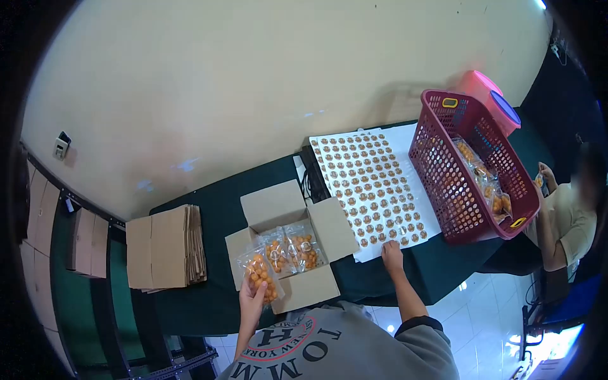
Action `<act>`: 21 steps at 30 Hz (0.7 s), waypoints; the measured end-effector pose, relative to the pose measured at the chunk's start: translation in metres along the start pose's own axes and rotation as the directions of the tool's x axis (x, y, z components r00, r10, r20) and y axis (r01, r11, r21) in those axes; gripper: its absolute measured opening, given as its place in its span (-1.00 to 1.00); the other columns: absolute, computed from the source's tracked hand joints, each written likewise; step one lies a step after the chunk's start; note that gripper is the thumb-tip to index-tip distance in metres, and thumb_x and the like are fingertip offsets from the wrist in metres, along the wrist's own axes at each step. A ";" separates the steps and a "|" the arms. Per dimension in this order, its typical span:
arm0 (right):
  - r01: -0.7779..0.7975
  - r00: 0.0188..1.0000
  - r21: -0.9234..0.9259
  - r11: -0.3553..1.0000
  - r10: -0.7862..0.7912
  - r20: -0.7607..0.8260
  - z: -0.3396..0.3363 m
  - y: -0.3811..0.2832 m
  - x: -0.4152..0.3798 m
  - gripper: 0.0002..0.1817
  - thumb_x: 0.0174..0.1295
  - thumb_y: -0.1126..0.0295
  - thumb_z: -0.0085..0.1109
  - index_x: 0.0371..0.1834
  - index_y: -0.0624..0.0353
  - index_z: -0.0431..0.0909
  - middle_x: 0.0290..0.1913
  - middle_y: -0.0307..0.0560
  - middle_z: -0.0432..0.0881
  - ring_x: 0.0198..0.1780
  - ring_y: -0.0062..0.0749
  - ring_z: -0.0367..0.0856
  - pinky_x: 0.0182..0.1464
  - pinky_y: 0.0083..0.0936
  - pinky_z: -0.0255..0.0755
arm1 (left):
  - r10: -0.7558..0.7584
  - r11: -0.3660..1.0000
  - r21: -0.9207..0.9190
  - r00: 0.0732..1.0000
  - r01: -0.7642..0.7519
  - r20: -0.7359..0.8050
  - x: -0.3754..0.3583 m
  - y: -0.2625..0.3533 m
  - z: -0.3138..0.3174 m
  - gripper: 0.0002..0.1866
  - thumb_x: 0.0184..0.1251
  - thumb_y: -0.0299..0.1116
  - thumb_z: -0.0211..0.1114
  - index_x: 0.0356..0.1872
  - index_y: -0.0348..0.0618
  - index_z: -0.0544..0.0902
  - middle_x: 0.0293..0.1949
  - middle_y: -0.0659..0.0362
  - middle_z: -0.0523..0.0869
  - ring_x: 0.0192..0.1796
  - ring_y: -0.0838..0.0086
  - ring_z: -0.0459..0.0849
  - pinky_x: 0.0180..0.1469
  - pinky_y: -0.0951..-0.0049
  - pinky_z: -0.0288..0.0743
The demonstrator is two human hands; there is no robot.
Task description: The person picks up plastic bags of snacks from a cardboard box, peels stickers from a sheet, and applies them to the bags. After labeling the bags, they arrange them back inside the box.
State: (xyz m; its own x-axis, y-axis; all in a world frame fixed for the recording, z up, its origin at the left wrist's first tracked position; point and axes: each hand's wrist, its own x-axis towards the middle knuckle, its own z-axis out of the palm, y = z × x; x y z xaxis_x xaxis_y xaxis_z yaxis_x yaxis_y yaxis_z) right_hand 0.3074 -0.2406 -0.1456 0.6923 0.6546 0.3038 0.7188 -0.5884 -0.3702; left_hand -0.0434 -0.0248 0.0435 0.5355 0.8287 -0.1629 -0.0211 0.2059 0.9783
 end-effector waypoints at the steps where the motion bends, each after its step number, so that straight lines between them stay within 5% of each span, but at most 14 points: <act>1: 0.003 1.000 0.002 1.000 -0.003 0.000 0.001 -0.002 0.000 -0.91 -0.07 0.51 0.14 -0.47 0.20 0.46 -0.38 -0.06 0.43 -0.24 -0.16 0.44 -0.22 -0.32 0.40 | 0.002 1.000 0.000 1.000 -0.002 -0.003 -0.001 0.003 0.001 -0.57 0.21 -0.52 0.11 0.10 -0.39 0.27 0.01 0.03 0.47 0.05 0.45 0.46 0.09 0.52 0.31; 10: -0.043 0.997 -0.126 0.991 0.050 0.058 0.004 -0.003 0.004 -0.91 -0.11 0.51 0.12 -0.51 0.21 0.43 -0.37 -0.04 0.42 -0.24 -0.13 0.45 -0.20 -0.29 0.42 | -0.011 0.999 0.053 1.000 0.010 0.010 -0.002 0.001 -0.004 -0.59 0.20 -0.54 0.11 0.08 -0.39 0.27 0.01 0.03 0.47 0.05 0.46 0.46 0.09 0.52 0.30; 15: -0.074 0.996 0.200 0.977 0.062 0.067 0.003 0.013 0.012 -0.91 -0.16 0.51 0.17 -0.58 0.25 0.46 -0.52 -0.01 0.45 -0.41 -0.18 0.48 -0.35 -0.37 0.37 | 0.054 0.998 0.041 0.998 -0.055 0.015 0.002 0.002 -0.006 -0.59 0.20 -0.54 0.11 0.08 -0.38 0.28 0.00 0.03 0.47 0.05 0.44 0.46 0.09 0.51 0.31; 21: -0.069 0.982 0.221 0.973 0.027 0.188 -0.003 0.020 0.018 -0.89 -0.18 0.50 0.22 -0.59 0.26 0.49 -0.53 -0.01 0.47 -0.43 -0.21 0.49 -0.35 -0.39 0.37 | 0.065 0.994 0.082 0.998 -0.065 0.009 0.007 0.008 -0.007 -0.60 0.21 -0.53 0.10 0.07 -0.39 0.28 -0.02 0.03 0.48 0.03 0.44 0.47 0.07 0.50 0.33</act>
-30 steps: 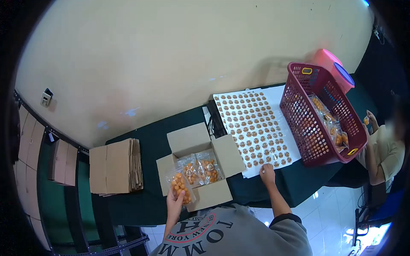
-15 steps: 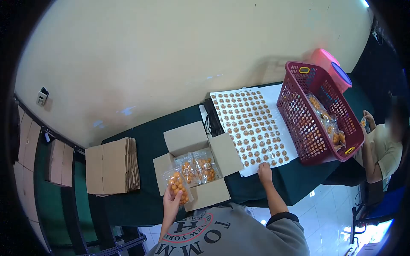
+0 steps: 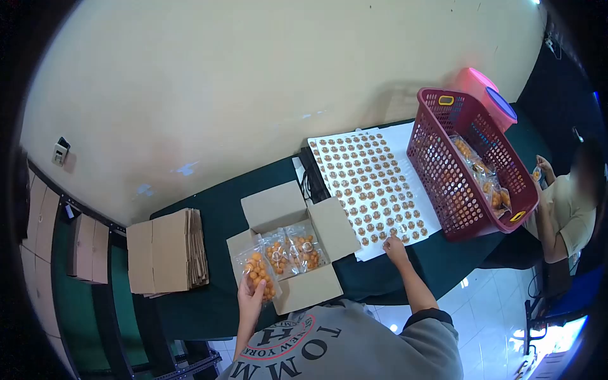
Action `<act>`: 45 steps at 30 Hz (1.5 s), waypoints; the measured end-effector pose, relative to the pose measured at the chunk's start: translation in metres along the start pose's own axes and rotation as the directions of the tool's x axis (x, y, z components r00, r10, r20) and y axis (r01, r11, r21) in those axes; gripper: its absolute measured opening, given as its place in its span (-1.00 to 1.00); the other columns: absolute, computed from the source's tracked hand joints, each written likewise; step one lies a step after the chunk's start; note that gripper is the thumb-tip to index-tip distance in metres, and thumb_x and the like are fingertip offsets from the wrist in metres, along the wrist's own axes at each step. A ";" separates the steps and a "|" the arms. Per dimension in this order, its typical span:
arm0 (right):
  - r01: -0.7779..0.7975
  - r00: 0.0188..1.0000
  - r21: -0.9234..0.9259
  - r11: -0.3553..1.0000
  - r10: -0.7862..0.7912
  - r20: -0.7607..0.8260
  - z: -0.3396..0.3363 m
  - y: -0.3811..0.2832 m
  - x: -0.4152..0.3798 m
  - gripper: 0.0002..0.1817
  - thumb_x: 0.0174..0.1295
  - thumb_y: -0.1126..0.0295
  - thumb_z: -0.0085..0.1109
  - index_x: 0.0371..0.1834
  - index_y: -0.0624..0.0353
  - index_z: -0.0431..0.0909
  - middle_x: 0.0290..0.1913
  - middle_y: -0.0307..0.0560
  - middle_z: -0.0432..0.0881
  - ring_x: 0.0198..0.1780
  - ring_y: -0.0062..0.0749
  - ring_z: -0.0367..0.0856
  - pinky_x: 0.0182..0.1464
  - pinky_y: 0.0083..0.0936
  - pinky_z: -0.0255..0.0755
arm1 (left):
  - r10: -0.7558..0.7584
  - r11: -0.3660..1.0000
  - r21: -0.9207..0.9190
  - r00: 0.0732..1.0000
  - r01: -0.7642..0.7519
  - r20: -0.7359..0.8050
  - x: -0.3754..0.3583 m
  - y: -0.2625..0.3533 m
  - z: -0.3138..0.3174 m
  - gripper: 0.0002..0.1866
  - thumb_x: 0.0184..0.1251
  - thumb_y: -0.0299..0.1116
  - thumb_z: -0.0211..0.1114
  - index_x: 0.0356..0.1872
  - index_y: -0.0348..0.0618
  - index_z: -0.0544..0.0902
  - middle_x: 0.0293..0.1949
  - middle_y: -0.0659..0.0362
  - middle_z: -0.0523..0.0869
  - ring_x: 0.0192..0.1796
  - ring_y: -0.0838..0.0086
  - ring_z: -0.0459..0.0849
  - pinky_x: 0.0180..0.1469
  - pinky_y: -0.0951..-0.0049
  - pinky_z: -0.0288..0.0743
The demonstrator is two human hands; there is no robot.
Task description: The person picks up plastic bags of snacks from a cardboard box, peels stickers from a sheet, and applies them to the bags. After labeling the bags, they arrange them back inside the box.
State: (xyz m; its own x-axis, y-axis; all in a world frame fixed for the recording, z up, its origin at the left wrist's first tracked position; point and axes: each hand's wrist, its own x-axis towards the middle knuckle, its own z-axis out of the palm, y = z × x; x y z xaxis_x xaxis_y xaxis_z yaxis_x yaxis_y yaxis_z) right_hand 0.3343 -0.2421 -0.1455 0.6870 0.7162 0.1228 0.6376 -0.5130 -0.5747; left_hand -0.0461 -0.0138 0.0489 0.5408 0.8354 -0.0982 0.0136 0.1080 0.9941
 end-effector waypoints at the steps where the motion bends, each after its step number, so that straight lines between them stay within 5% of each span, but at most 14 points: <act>1: 0.007 1.000 -0.012 1.000 -0.007 0.013 0.001 0.001 0.000 -0.89 -0.18 0.50 0.22 -0.58 0.26 0.49 -0.52 -0.01 0.47 -0.43 -0.20 0.49 -0.35 -0.38 0.37 | -0.001 1.000 0.000 1.000 0.001 -0.004 0.000 0.001 0.000 -0.60 0.21 -0.53 0.10 0.07 -0.39 0.28 -0.02 0.03 0.48 0.03 0.44 0.47 0.07 0.50 0.33; 10: 0.067 0.995 -0.315 0.947 -0.089 -0.055 0.004 -0.012 -0.004 -0.91 -0.12 0.46 0.10 -0.60 0.23 0.41 -0.50 0.03 0.45 -0.38 -0.07 0.48 -0.32 -0.26 0.38 | 0.021 1.000 0.016 1.000 -0.021 -0.011 -0.006 -0.001 0.001 -0.59 0.21 -0.50 0.12 0.07 -0.39 0.29 -0.04 0.03 0.50 0.01 0.44 0.49 0.06 0.49 0.35; 15: -0.034 0.998 -0.199 0.979 0.021 -0.067 0.009 -0.012 -0.005 -0.89 -0.16 0.45 0.09 -0.61 0.23 0.37 -0.50 0.07 0.45 -0.39 -0.04 0.47 -0.36 -0.22 0.34 | 0.008 0.997 -0.072 1.000 -0.009 -0.017 -0.006 0.006 0.002 -0.60 0.21 -0.52 0.12 0.07 -0.37 0.30 -0.05 0.04 0.50 0.00 0.47 0.49 0.04 0.52 0.36; 17: -0.195 0.976 -0.063 0.979 0.187 -0.113 0.006 -0.009 -0.005 -0.88 -0.14 0.47 0.06 -0.57 0.26 0.35 -0.52 0.06 0.43 -0.42 -0.04 0.45 -0.37 -0.24 0.31 | -0.078 0.988 -0.137 0.997 0.074 -0.026 -0.005 0.011 -0.002 -0.59 0.21 -0.53 0.12 0.08 -0.35 0.27 -0.03 0.05 0.48 0.02 0.49 0.48 0.04 0.53 0.37; 23: -0.104 0.953 -0.003 0.995 0.099 -0.287 0.018 -0.005 -0.014 -0.87 -0.06 0.46 -0.02 -0.55 0.29 0.28 -0.57 0.06 0.36 -0.47 -0.06 0.38 -0.36 -0.20 0.26 | -0.014 0.976 -0.219 0.999 0.007 -0.033 0.007 0.049 -0.002 -0.50 0.21 -0.54 0.11 0.16 -0.38 0.17 0.07 0.03 0.40 0.09 0.44 0.43 0.09 0.49 0.34; 28: -0.146 0.967 0.014 0.989 0.145 -0.210 0.016 0.002 -0.018 -0.88 0.05 0.47 -0.09 -0.55 0.28 0.25 -0.60 0.03 0.38 -0.55 -0.17 0.45 -0.46 -0.30 0.35 | -0.041 0.966 -0.256 0.998 0.030 -0.037 0.010 0.051 0.004 -0.47 0.20 -0.53 0.13 0.17 -0.40 0.15 0.08 0.03 0.40 0.11 0.43 0.41 0.12 0.50 0.30; 30: -0.255 0.954 0.295 0.921 0.290 -0.080 0.014 0.000 -0.017 -0.85 0.10 0.47 -0.14 -0.57 0.30 0.26 -0.62 0.04 0.41 -0.59 -0.19 0.50 -0.51 -0.34 0.36 | -0.036 0.966 -0.258 0.998 0.023 -0.045 0.007 0.046 0.007 -0.47 0.19 -0.53 0.13 0.16 -0.41 0.16 0.08 0.03 0.40 0.11 0.43 0.41 0.13 0.50 0.29; 33: -0.316 0.934 0.447 0.837 0.357 -0.007 0.007 -0.007 -0.019 -0.80 0.15 0.46 -0.19 -0.59 0.31 0.27 -0.64 -0.01 0.43 -0.62 -0.37 0.55 -0.56 -0.51 0.44 | -0.057 0.965 -0.258 0.998 0.051 -0.013 0.005 0.040 0.011 -0.49 0.19 -0.53 0.13 0.15 -0.40 0.18 0.08 0.03 0.40 0.11 0.42 0.41 0.13 0.50 0.28; 40: -0.324 0.941 0.455 0.830 0.332 0.065 0.004 0.004 -0.026 -0.77 0.16 0.43 -0.18 -0.53 0.35 0.38 -0.48 0.01 0.49 -0.56 -0.38 0.56 -0.49 -0.59 0.50 | -0.072 0.968 -0.235 0.995 0.086 0.065 0.019 0.035 0.021 -0.46 0.20 -0.53 0.12 0.17 -0.40 0.14 0.08 0.02 0.39 0.10 0.42 0.42 0.12 0.49 0.31; 43: -0.224 0.966 0.347 0.911 0.254 -0.041 0.000 -0.001 -0.025 -0.77 0.16 0.40 -0.15 -0.51 0.35 0.40 -0.43 0.05 0.49 -0.52 -0.36 0.58 -0.44 -0.60 0.50 | -0.044 0.968 -0.243 0.994 0.067 0.100 0.027 0.033 0.027 -0.42 0.20 -0.52 0.12 0.21 -0.42 0.09 0.08 0.01 0.41 0.07 0.41 0.45 0.10 0.49 0.34; 45: -0.338 0.940 0.368 0.866 0.333 0.079 -0.019 -0.024 -0.023 -0.78 0.17 0.39 -0.12 -0.47 0.33 0.41 -0.39 0.06 0.49 -0.44 -0.34 0.58 -0.37 -0.56 0.52 | -0.038 0.969 -0.236 0.989 0.072 0.144 0.030 0.032 0.030 -0.44 0.21 -0.51 0.12 0.20 -0.39 0.12 0.07 0.03 0.41 0.08 0.43 0.44 0.09 0.50 0.35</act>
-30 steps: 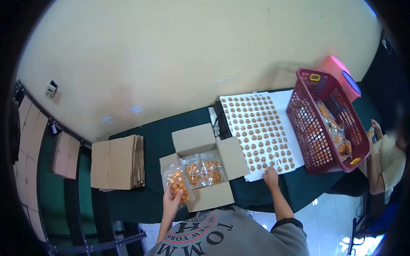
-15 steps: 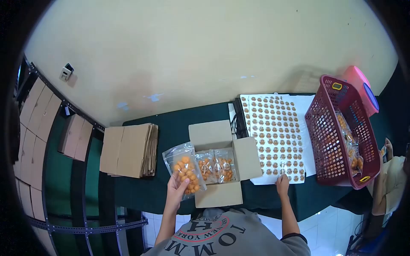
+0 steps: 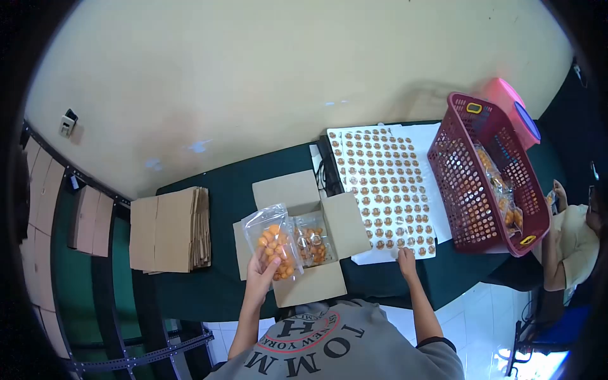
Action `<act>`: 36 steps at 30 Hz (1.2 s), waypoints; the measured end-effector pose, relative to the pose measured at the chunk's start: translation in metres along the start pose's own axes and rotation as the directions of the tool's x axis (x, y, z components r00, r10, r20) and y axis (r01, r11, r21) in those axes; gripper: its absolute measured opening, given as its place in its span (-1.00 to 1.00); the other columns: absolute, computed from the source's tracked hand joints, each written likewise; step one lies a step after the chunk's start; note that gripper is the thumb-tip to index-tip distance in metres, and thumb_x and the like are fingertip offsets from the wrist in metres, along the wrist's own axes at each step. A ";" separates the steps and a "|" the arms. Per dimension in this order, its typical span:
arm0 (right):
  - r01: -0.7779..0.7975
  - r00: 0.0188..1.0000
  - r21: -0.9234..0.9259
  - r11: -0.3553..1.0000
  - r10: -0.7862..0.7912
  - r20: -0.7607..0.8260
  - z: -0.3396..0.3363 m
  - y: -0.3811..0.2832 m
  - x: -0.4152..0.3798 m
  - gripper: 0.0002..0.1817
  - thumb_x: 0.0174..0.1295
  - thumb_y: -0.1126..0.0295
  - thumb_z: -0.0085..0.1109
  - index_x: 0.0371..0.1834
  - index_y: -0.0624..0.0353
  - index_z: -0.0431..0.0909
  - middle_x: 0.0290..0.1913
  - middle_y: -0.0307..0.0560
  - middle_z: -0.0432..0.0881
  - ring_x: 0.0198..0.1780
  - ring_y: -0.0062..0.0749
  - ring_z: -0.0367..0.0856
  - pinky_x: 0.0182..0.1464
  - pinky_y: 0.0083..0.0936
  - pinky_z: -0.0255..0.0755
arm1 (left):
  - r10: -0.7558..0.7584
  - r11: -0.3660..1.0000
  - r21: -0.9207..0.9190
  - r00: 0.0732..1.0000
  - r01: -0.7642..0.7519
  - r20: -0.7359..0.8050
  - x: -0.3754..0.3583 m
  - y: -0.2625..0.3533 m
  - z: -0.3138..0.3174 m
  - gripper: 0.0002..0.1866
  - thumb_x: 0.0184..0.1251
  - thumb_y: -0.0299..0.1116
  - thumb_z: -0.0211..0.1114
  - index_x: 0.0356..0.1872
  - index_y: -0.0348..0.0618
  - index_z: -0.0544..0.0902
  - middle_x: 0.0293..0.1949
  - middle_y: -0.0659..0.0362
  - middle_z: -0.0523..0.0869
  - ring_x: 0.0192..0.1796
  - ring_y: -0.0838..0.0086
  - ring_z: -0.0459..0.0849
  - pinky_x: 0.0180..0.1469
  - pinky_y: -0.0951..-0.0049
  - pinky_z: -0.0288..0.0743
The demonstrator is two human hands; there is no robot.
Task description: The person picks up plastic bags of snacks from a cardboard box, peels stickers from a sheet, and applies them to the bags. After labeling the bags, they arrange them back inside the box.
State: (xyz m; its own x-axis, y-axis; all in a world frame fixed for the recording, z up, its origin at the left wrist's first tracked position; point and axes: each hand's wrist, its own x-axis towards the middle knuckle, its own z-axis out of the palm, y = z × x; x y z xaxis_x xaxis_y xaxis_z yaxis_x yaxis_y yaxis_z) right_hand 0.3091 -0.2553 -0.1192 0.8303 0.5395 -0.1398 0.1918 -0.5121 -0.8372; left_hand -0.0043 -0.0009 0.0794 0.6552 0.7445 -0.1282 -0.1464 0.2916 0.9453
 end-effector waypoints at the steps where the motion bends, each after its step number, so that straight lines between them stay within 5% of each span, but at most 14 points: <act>1: -0.155 0.988 0.255 0.954 0.157 0.013 -0.002 -0.031 -0.005 -0.81 0.18 0.41 -0.13 -0.47 0.33 0.38 -0.40 0.04 0.50 -0.42 -0.34 0.58 -0.34 -0.54 0.52 | 0.001 1.000 -0.012 1.000 -0.001 0.010 0.002 -0.002 0.003 -0.44 0.21 -0.51 0.12 0.20 -0.39 0.12 0.07 0.03 0.41 0.08 0.43 0.44 0.09 0.50 0.35; 3: -0.302 0.949 0.631 0.715 0.285 0.131 -0.003 -0.062 -0.005 -0.86 0.19 0.44 -0.07 -0.45 0.30 0.34 -0.36 -0.02 0.50 -0.33 -0.37 0.57 -0.21 -0.50 0.52 | -0.012 0.999 -0.046 1.000 0.013 0.028 0.000 -0.005 0.006 -0.51 0.21 -0.53 0.11 0.16 -0.34 0.20 0.04 0.08 0.44 0.06 0.46 0.46 0.09 0.51 0.34; 8: -0.196 0.978 0.699 0.687 0.082 0.194 0.006 -0.140 0.006 -0.97 0.08 0.56 0.05 -0.41 0.28 0.46 -0.36 -0.15 0.53 -0.26 -0.52 0.53 -0.18 -0.66 0.42 | -0.019 0.994 -0.110 0.999 0.024 0.044 0.001 -0.005 0.011 -0.51 0.25 -0.47 0.10 0.18 -0.31 0.19 0.00 0.10 0.48 0.02 0.50 0.49 0.06 0.54 0.35; 12: -0.068 0.958 0.716 0.695 -0.155 0.242 0.027 -0.216 -0.005 -0.79 -0.01 0.64 0.12 -0.25 0.28 0.49 -0.32 -0.17 0.55 -0.22 -0.53 0.52 -0.11 -0.64 0.38 | -0.023 0.989 -0.145 0.993 0.039 0.114 0.005 0.005 0.017 -0.56 0.28 -0.42 0.08 0.15 -0.34 0.24 0.00 0.11 0.49 -0.01 0.53 0.51 0.02 0.56 0.38; 14: -0.092 0.946 0.746 0.659 -0.176 0.272 0.032 -0.265 -0.024 -0.80 0.01 0.64 0.09 -0.25 0.29 0.48 -0.26 -0.16 0.53 -0.23 -0.57 0.51 -0.08 -0.64 0.35 | -0.102 0.976 -0.174 0.982 0.130 0.160 0.008 0.005 0.014 -0.59 0.30 -0.39 0.06 0.13 -0.33 0.27 0.01 0.11 0.49 -0.03 0.53 0.52 -0.01 0.55 0.41; 18: -0.107 0.892 0.740 0.664 -0.264 0.366 0.040 -0.294 -0.036 -0.82 0.07 0.62 0.08 -0.22 0.32 0.48 -0.27 -0.12 0.57 -0.23 -0.55 0.53 -0.11 -0.64 0.38 | -0.054 0.990 -0.124 0.991 0.069 0.124 0.009 0.008 0.017 -0.59 0.35 -0.29 -0.01 0.12 -0.31 0.27 0.00 0.08 0.50 -0.04 0.50 0.53 0.00 0.49 0.43; 21: -0.043 0.883 0.767 0.640 -0.334 0.329 0.039 -0.322 -0.050 -0.91 0.10 0.59 0.08 -0.32 0.34 0.52 -0.28 -0.13 0.57 -0.24 -0.60 0.52 -0.17 -0.67 0.38 | -0.199 0.595 -0.725 0.938 0.346 0.283 0.016 0.015 0.016 -0.57 0.38 -0.13 -0.14 0.12 -0.21 0.27 -0.01 0.06 0.50 -0.04 0.42 0.55 0.05 0.37 0.43; 26: -0.025 0.881 0.777 0.629 -0.353 0.314 0.050 -0.330 -0.055 -0.90 0.10 0.59 0.09 -0.31 0.32 0.52 -0.33 -0.18 0.55 -0.26 -0.62 0.51 -0.21 -0.70 0.37 | -0.067 0.899 -0.430 0.997 0.075 0.033 0.012 -0.010 0.010 -0.60 0.36 -0.25 -0.04 0.12 -0.26 0.27 -0.01 0.10 0.49 -0.04 0.46 0.54 0.03 0.47 0.42; 28: 0.044 0.865 0.753 0.657 -0.402 0.300 0.052 -0.328 -0.059 -0.89 0.10 0.58 0.09 -0.29 0.30 0.51 -0.35 -0.20 0.54 -0.26 -0.64 0.50 -0.22 -0.71 0.37 | 0.006 0.994 -0.108 1.000 -0.006 0.000 0.009 -0.017 0.005 -0.57 0.31 -0.36 0.04 0.15 -0.29 0.23 -0.04 0.13 0.51 -0.04 0.52 0.52 0.01 0.52 0.42; 31: -0.134 0.844 0.693 0.709 -0.285 0.454 0.054 -0.330 -0.067 -0.91 0.09 0.57 0.10 -0.32 0.27 0.51 -0.36 -0.22 0.54 -0.30 -0.64 0.50 -0.22 -0.71 0.36 | 0.048 0.997 -0.062 0.999 -0.047 0.017 0.005 -0.009 0.009 -0.52 0.27 -0.43 0.09 0.18 -0.30 0.19 -0.07 0.15 0.52 -0.04 0.54 0.51 -0.01 0.55 0.41; 36: -0.110 0.797 0.696 0.709 -0.356 0.489 0.063 -0.330 -0.079 -0.87 0.07 0.56 0.15 -0.30 0.30 0.50 -0.36 -0.21 0.55 -0.33 -0.67 0.48 -0.24 -0.73 0.36 | 0.101 0.986 -0.129 0.994 -0.105 -0.035 0.002 -0.004 0.014 -0.52 0.28 -0.44 0.09 0.17 -0.33 0.18 -0.11 0.12 0.54 -0.09 0.55 0.53 -0.07 0.58 0.42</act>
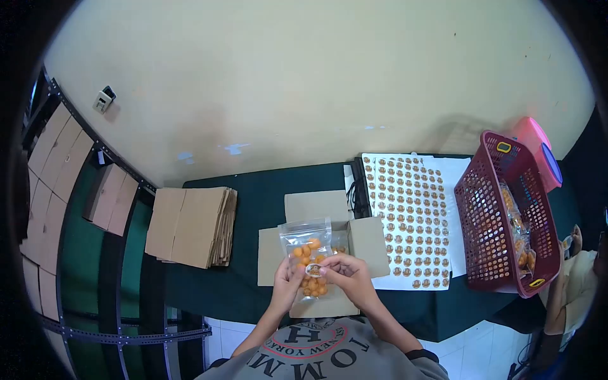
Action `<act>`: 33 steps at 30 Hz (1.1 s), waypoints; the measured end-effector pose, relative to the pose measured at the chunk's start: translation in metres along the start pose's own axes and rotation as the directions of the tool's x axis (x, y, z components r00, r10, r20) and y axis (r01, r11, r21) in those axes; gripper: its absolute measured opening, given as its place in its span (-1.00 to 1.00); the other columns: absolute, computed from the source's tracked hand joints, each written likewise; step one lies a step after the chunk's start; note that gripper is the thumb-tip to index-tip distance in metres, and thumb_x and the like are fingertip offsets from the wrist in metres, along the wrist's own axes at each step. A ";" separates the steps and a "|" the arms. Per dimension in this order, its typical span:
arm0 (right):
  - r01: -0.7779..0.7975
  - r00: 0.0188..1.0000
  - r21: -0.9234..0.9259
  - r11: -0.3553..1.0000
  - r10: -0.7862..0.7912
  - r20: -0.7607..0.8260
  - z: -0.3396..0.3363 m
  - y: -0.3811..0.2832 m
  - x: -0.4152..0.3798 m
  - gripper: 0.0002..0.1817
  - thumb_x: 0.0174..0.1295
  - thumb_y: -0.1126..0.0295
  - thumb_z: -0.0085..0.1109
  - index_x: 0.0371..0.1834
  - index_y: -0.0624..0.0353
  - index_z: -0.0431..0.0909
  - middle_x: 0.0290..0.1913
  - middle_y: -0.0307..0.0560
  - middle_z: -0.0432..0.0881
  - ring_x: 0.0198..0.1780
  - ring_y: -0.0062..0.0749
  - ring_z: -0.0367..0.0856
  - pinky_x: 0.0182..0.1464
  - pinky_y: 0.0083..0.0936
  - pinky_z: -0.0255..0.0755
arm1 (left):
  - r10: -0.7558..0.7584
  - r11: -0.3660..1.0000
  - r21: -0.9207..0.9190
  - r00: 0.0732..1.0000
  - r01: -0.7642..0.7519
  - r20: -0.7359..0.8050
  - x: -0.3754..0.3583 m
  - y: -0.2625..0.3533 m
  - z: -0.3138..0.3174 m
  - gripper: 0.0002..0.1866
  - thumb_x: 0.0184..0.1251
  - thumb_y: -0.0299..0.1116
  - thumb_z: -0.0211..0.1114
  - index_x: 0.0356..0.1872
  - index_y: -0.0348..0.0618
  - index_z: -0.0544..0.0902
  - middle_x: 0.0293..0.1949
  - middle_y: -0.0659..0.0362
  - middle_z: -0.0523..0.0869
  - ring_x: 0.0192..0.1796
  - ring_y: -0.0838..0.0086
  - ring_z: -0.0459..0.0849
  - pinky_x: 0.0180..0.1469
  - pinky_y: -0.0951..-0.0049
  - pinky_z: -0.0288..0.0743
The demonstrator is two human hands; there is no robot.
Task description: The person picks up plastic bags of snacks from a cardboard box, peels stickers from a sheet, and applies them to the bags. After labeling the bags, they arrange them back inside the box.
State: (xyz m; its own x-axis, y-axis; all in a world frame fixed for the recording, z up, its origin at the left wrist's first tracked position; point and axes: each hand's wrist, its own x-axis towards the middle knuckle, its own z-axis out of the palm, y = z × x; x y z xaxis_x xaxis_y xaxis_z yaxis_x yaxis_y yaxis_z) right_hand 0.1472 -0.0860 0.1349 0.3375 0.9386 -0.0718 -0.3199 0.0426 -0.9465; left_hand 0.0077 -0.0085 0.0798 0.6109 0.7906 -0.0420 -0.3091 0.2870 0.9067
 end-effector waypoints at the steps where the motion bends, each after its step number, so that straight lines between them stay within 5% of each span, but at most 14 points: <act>1: -0.009 1.000 -0.051 0.999 0.010 0.024 0.000 0.001 -0.001 -0.85 0.06 0.56 0.16 -0.28 0.31 0.49 -0.37 -0.23 0.55 -0.34 -0.68 0.48 -0.26 -0.75 0.36 | -0.007 1.000 0.007 1.000 0.007 0.008 0.000 0.002 0.000 -0.53 0.29 -0.41 0.08 0.17 -0.34 0.19 -0.12 0.10 0.54 -0.11 0.55 0.54 -0.09 0.59 0.43; 23: -0.001 0.990 -0.176 0.984 0.026 0.139 -0.007 0.002 -0.005 -0.81 0.01 0.56 0.24 -0.36 0.24 0.40 -0.42 -0.24 0.53 -0.39 -0.77 0.49 -0.35 -0.85 0.35 | 0.005 0.999 0.037 1.000 -0.005 0.003 -0.018 0.005 0.001 -0.51 0.29 -0.31 0.09 0.14 -0.39 0.20 -0.15 0.05 0.55 -0.10 0.53 0.53 -0.08 0.58 0.41; 33: 0.024 0.993 -0.176 0.984 -0.002 0.120 -0.001 0.001 -0.007 -0.81 0.01 0.56 0.24 -0.37 0.23 0.40 -0.45 -0.29 0.52 -0.42 -0.80 0.47 -0.38 -0.86 0.32 | 0.008 0.998 0.058 0.999 -0.010 0.041 -0.020 0.013 0.003 -0.46 0.21 -0.51 0.14 0.15 -0.45 0.12 0.00 -0.03 0.42 -0.01 0.43 0.51 -0.01 0.54 0.45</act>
State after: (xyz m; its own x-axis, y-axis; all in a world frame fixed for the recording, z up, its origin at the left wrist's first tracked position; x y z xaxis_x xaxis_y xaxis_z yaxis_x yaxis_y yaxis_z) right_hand 0.1457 -0.0930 0.1342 0.2297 0.9728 -0.0314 -0.1509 0.0037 -0.9885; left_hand -0.0064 -0.0220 0.0937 0.6377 0.7701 -0.0176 -0.2723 0.2468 0.9300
